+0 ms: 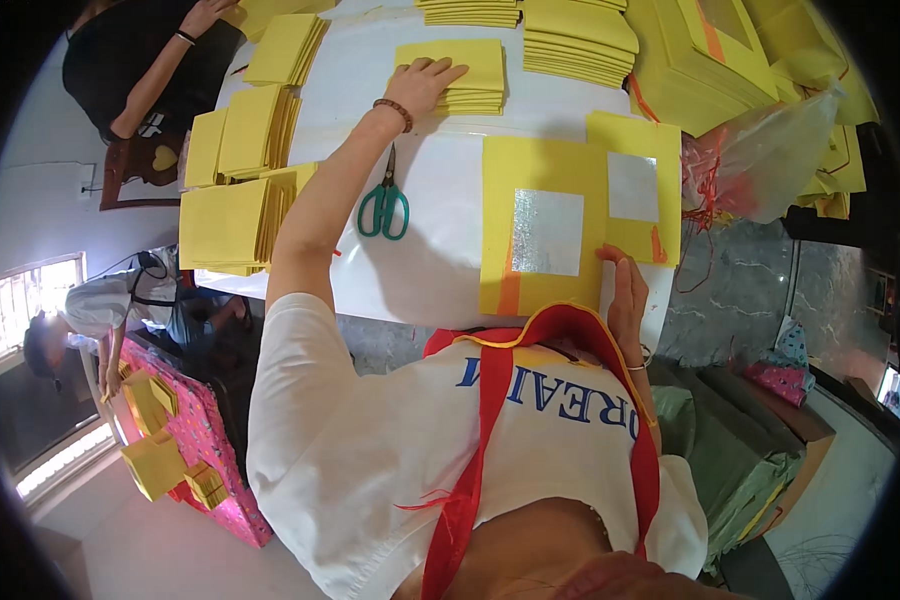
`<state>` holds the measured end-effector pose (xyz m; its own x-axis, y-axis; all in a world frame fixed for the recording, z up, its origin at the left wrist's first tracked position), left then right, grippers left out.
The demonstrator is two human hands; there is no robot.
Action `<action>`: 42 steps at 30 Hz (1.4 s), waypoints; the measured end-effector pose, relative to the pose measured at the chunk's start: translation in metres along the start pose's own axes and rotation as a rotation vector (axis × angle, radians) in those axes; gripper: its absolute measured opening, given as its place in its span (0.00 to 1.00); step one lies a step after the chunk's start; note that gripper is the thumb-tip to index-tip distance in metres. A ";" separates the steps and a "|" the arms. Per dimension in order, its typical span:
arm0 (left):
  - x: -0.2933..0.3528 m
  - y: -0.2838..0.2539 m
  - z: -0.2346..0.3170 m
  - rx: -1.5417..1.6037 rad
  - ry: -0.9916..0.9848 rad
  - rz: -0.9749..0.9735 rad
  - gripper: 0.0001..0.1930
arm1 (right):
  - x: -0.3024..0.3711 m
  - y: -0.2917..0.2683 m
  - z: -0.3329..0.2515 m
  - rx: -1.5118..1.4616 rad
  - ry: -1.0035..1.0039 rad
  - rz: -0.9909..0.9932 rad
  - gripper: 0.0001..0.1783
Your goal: Manual folding and assembly of yellow paper sheets with silver foil squares.
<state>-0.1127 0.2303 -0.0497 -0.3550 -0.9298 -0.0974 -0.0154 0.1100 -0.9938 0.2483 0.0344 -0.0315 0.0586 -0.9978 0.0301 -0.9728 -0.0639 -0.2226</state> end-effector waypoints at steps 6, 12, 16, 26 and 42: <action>0.019 0.019 0.012 -0.076 0.029 0.110 0.34 | 0.002 0.001 0.002 -0.015 0.009 -0.024 0.19; 0.016 0.003 0.009 -0.009 0.029 0.018 0.38 | 0.007 -0.002 -0.002 0.058 -0.076 0.002 0.16; 0.013 -0.012 0.004 0.040 0.001 -0.039 0.42 | 0.012 -0.007 0.001 0.127 -0.135 0.051 0.14; 0.043 -0.040 0.031 0.169 0.036 0.046 0.47 | 0.010 -0.004 0.008 0.273 -0.293 -0.012 0.12; 0.184 -0.078 0.188 0.613 0.363 -0.042 0.22 | 0.011 0.006 0.016 0.122 -0.233 -0.103 0.11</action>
<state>-0.0009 -0.0157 -0.0002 -0.6559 -0.7417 -0.1405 0.4548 -0.2397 -0.8577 0.2469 0.0231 -0.0483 0.2195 -0.9619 -0.1629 -0.9257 -0.1526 -0.3462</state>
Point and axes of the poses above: each hand's wrist, its own x-axis away from the middle knuckle, its own y-axis out of the palm, z = x × y, the point moved 3 cm from there along -x, towards the middle knuckle, and after that the axes turned 1 degree about -x, right-handed, at the moved point
